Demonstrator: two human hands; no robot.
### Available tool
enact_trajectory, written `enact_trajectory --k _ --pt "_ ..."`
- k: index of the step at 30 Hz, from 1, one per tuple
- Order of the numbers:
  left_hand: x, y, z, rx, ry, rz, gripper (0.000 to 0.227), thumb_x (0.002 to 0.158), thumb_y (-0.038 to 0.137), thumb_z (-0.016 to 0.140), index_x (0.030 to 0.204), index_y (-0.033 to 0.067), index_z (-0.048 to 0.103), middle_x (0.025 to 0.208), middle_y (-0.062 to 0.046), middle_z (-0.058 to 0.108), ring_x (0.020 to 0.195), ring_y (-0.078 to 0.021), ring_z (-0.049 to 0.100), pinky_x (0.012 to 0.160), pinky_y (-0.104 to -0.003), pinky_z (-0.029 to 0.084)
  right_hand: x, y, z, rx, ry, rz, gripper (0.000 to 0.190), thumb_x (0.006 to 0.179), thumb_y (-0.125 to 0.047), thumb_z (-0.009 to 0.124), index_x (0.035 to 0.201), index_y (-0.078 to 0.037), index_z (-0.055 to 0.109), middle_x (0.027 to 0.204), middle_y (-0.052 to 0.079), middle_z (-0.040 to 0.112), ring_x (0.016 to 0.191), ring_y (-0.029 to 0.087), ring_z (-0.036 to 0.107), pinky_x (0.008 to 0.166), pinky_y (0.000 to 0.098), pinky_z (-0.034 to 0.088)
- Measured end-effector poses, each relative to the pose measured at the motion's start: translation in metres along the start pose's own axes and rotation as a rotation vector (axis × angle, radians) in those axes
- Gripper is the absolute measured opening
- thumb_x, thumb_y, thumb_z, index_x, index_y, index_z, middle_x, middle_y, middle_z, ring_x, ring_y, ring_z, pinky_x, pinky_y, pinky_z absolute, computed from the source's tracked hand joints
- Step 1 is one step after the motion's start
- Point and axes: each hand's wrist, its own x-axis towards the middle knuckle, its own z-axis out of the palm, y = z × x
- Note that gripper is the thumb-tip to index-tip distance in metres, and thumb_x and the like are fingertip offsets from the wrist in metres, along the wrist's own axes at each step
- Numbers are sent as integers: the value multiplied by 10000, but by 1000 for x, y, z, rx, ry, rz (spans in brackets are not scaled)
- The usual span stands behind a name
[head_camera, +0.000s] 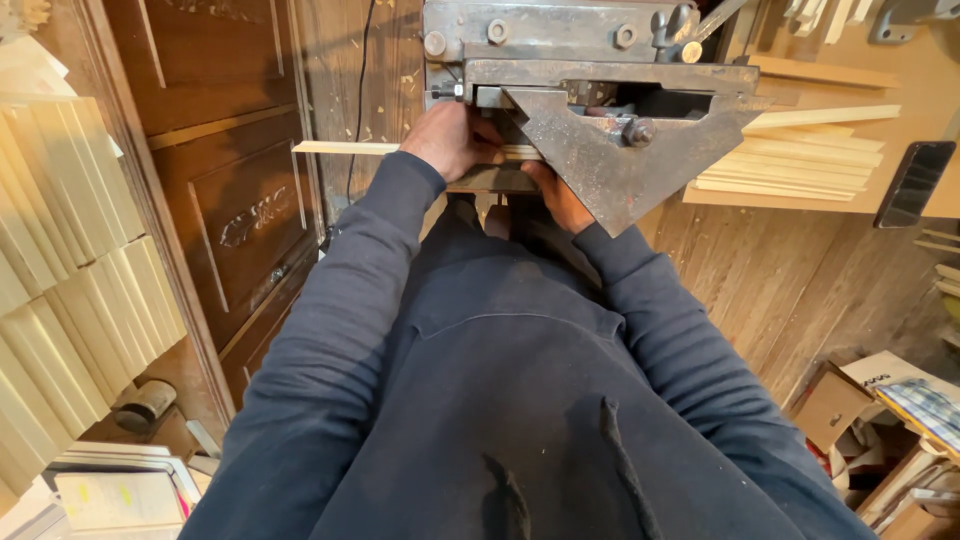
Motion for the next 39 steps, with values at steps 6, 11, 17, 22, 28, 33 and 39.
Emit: enact_trajectory --k 6,11,17,22,28,33,39 --pt "1 5 -1 53 13 -54 248 762 260 882 965 129 827 896 -136 760 829 -353 700 787 -443 549 0 -11 -8 99 80 -25 363 1031 -250 713 1336 -59 662 1275 186 675 1193 395 605 1046 487 455" --pt "0 -3 3 15 32 -3 244 771 231 864 964 91 812 912 -125 775 852 -336 725 790 -427 568 -1 -26 -20 135 126 -4 329 1020 -216 728 1312 -74 678 1266 164 688 1179 375 626 1030 476 481" --pt "3 -7 5 36 35 57 264 771 235 875 989 98 816 933 -126 776 851 -352 717 775 -438 564 -13 -58 -25 78 56 -45 285 956 -162 719 1205 -29 673 1178 186 679 1101 377 632 965 465 504" --pt "-2 4 2 -1 -11 -12 269 777 248 879 998 104 825 935 -120 783 842 -329 730 798 -412 571 -26 -78 -46 -33 -160 -502 159 879 -166 759 1027 -115 733 867 57 639 881 267 629 801 413 507" --pt "-2 5 2 -85 -1 -28 324 753 229 890 989 37 781 932 -111 788 843 -279 749 795 -376 575 -32 -72 -34 23 -102 -432 115 909 -207 765 977 -129 716 813 30 625 826 237 615 773 378 508" --pt "-1 8 2 7 9 -48 284 755 237 894 981 83 819 924 -110 792 834 -298 741 813 -380 567 -37 -64 -25 26 -79 -400 155 926 -197 743 1048 -116 692 846 38 683 822 251 641 759 388 516" --pt "1 17 -4 59 -20 -86 271 774 230 887 998 98 809 909 -125 768 823 -325 719 785 -405 557 -20 -77 -34 42 -232 64 701 990 -261 724 1562 -25 395 865 142 708 881 341 667 906 468 524"
